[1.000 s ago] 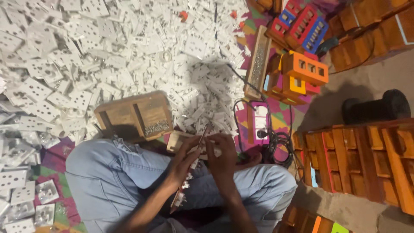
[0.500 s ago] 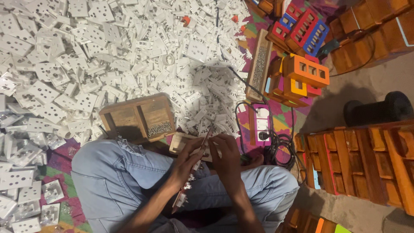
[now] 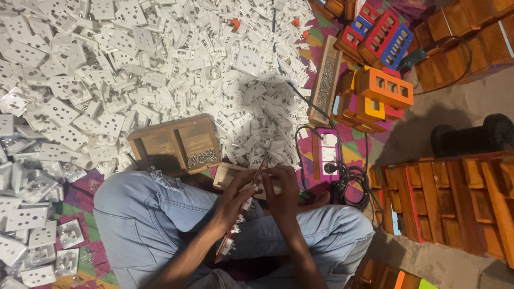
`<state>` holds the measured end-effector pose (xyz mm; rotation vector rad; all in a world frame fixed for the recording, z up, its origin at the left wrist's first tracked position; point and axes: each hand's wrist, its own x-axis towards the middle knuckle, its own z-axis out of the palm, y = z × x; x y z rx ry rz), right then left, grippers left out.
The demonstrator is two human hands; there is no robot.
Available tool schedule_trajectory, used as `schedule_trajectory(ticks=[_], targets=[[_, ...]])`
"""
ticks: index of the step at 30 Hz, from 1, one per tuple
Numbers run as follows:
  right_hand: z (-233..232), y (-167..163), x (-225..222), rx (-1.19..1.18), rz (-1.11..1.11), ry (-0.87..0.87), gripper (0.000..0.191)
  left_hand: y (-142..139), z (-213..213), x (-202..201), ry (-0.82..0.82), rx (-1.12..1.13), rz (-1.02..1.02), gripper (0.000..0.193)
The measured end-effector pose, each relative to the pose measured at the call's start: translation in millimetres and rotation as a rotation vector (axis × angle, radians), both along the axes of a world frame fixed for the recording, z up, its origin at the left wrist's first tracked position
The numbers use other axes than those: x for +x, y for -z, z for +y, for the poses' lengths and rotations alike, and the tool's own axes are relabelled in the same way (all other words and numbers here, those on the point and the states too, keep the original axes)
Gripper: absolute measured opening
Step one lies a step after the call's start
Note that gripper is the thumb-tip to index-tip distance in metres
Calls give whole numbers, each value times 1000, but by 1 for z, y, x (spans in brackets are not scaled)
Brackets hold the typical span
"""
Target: The person sits on the floor and assembles white plastic electrical sockets onto a red multi-socket board. They pick sockets from a large pile, place them into slots on the board, and secure them using small metal screws from a wooden box.
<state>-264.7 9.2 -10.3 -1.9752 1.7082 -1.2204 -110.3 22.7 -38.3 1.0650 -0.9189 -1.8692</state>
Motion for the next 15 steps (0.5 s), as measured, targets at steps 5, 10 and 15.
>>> schedule_trajectory(ticks=[5, 10, 15], targets=[[3, 17, 8, 78, -404, -32, 15, 9, -1, -2, -55, -132, 119, 50], [6, 25, 17, 225, -642, 71, 14, 19, 1, -3, -76, -147, 176, 48], [6, 22, 17, 58, -348, 42, 10, 27, 1, -7, -99, -66, 312, 49]])
